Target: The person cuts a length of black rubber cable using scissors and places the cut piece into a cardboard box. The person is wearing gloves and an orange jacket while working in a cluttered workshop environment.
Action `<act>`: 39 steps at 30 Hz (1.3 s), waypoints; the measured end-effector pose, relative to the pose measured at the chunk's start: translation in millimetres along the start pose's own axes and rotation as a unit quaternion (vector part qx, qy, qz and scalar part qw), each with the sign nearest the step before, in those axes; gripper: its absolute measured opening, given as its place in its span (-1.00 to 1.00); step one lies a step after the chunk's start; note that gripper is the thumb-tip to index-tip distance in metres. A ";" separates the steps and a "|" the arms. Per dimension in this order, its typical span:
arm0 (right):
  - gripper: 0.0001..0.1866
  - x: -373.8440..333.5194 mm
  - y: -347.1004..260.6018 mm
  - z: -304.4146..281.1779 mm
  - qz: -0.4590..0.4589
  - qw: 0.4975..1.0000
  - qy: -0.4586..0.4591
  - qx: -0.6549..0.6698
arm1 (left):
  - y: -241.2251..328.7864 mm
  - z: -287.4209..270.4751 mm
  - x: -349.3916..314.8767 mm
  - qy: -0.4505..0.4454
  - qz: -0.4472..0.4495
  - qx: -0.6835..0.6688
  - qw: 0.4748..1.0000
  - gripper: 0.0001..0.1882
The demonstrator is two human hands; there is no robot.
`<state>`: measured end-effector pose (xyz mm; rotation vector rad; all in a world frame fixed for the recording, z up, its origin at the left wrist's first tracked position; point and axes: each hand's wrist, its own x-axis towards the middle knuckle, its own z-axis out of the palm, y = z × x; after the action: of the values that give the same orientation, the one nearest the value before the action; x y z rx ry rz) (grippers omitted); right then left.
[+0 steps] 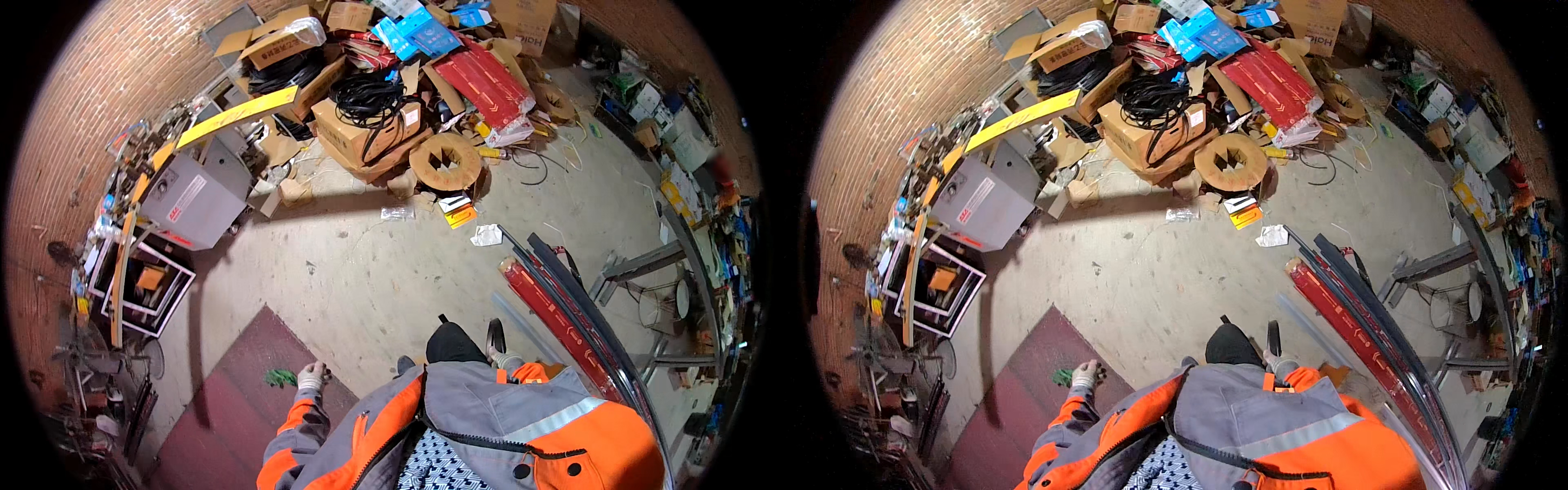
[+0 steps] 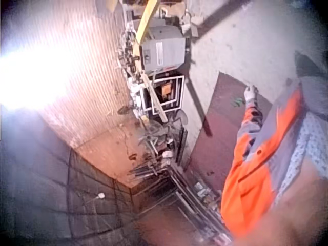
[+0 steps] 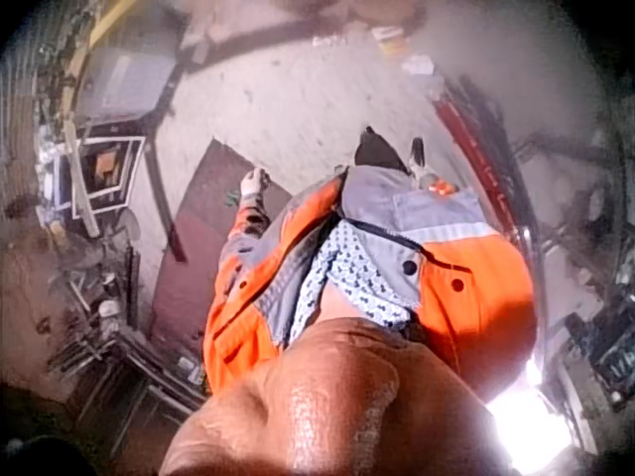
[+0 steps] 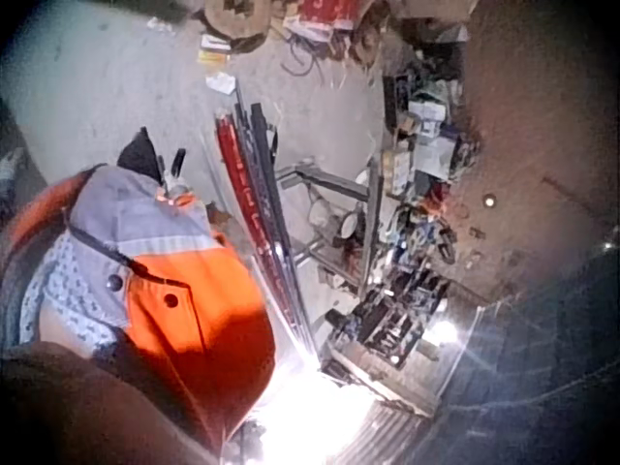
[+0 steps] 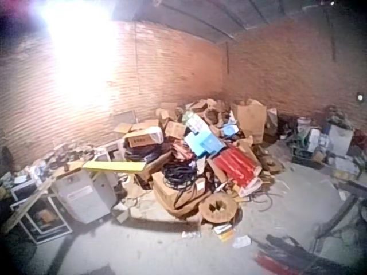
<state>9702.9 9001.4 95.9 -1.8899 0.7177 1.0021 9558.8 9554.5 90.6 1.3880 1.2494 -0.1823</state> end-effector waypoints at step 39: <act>-0.64 335.5 -622.5 43.4 -0.066 0.961 -0.031 0.266 | 827.8 218.9 368.8 0.133 0.573 0.107 0.802 -0.77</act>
<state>10344.1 9300.2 56.0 -1.4093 0.7278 0.6915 10436.0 9812.1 273.1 2.1918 0.4064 0.7587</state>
